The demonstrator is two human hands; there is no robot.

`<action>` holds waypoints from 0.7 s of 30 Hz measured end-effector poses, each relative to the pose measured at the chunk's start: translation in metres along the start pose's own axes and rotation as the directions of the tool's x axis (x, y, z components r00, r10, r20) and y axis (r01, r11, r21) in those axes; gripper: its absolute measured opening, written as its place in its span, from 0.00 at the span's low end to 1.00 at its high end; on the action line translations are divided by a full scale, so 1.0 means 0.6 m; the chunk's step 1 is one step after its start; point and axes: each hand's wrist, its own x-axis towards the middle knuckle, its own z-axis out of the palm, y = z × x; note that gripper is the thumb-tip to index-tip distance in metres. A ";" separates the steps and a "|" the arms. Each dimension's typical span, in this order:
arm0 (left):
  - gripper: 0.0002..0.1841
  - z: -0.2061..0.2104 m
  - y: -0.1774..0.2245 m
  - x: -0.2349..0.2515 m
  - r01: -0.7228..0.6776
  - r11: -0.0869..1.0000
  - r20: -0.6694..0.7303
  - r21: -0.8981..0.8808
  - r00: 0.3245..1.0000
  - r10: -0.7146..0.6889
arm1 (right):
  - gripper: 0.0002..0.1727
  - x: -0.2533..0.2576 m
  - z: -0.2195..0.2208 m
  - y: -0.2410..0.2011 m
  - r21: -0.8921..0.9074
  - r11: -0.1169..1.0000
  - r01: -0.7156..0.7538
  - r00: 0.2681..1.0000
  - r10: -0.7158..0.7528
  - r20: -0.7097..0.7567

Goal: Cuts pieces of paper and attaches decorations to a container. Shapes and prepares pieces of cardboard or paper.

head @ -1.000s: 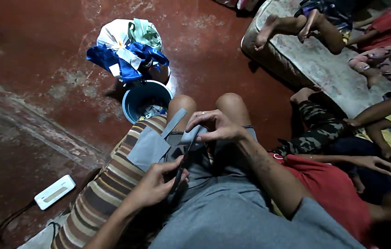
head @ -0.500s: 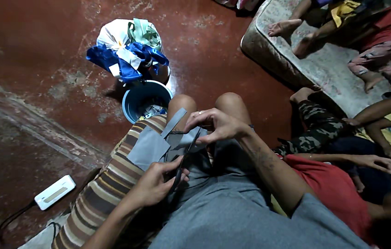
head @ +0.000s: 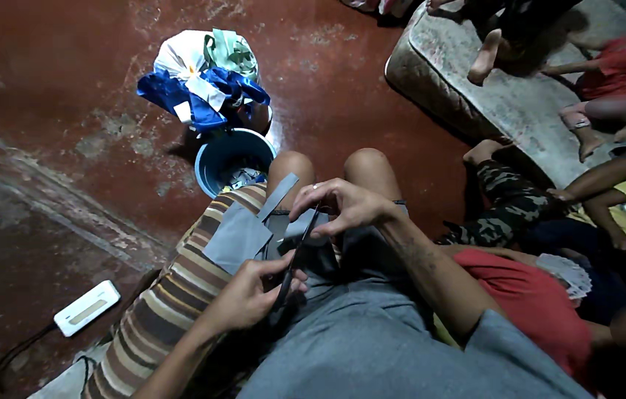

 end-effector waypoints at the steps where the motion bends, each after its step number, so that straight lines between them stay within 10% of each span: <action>1: 0.27 0.000 -0.001 0.000 -0.004 1.000 -0.004 -0.006 1.000 0.004 | 0.21 0.000 0.001 0.000 0.011 1.000 -0.001 1.000 0.001 -0.002; 15: 0.28 0.002 0.008 0.006 -0.172 0.978 -0.030 -0.119 0.985 0.169 | 0.23 -0.002 0.019 0.024 0.151 0.986 -0.072 0.997 0.070 0.019; 21: 0.23 -0.054 0.052 -0.011 -0.447 0.894 -0.353 -0.003 0.837 0.418 | 0.17 0.012 0.043 -0.007 0.130 0.991 0.041 0.992 -0.056 0.113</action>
